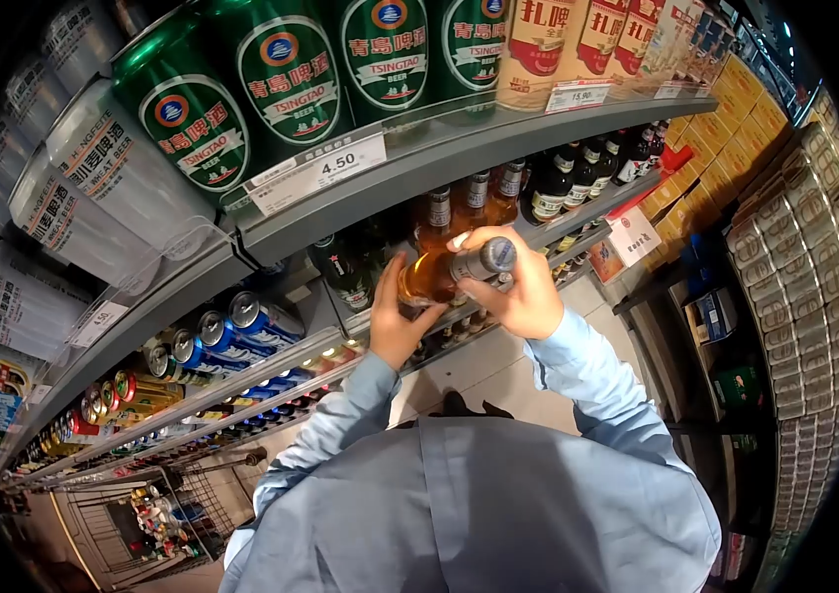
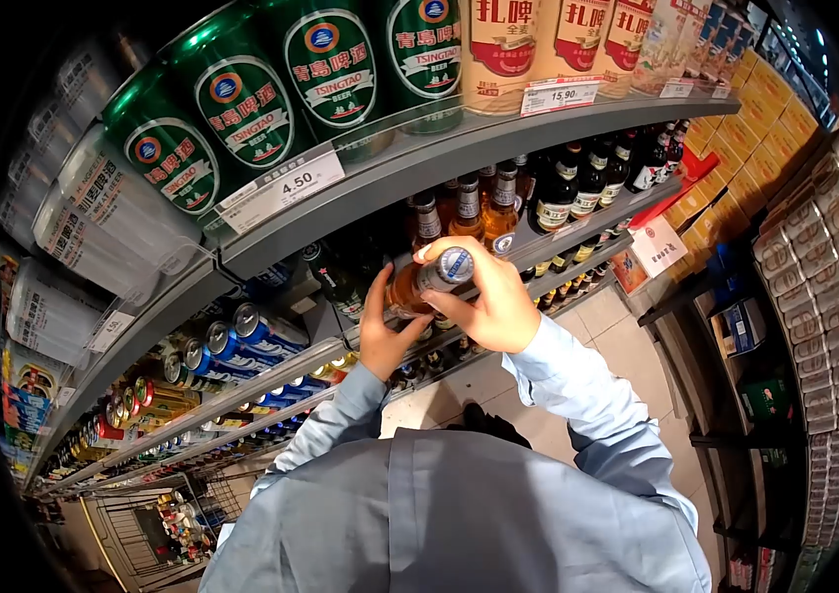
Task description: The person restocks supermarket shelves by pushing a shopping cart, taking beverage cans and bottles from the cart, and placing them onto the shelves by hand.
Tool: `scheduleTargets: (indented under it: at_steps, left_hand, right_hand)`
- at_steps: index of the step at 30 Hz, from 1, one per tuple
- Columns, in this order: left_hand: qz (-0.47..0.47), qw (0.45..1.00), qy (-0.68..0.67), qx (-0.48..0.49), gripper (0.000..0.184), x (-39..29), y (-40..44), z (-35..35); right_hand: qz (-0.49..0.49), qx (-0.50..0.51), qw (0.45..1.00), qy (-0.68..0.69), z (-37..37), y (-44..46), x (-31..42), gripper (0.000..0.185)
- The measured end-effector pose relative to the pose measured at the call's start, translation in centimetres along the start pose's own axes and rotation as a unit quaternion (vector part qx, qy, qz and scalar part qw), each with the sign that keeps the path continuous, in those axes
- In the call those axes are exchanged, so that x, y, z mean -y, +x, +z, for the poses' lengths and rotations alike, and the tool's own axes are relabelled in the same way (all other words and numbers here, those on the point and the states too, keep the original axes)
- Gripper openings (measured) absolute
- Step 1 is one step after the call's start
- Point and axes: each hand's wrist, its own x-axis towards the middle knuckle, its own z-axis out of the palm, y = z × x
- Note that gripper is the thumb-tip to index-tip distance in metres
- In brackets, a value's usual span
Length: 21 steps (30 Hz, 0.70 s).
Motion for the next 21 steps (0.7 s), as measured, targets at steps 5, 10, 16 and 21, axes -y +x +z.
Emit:
scheduleTargets:
  at_steps: [5,10,16,21]
  left_hand:
    - [0.065,0.998,0.016,-0.002,0.069,-1.9,0.7,3.6]
    - [0.003,1.000,-0.008,0.007,0.050,-0.7,1.3,6.1]
    - [-0.017,0.973,-0.056,0.221,0.064,-1.4,2.9,13.1]
    - [-0.053,0.967,-0.068,0.240,0.076,-1.6,4.5,14.5]
  right_hand:
    - [0.046,-0.042,0.998,-0.005,-6.0,-1.6,-0.4,0.032]
    - [0.052,-0.106,0.987,-0.114,-11.4,-1.8,-3.4,0.031]
    - [0.063,-0.072,0.991,-0.094,-13.4,1.2,-9.7,0.030]
    - [0.104,-0.021,0.994,-0.026,-12.0,3.4,-12.2,0.039]
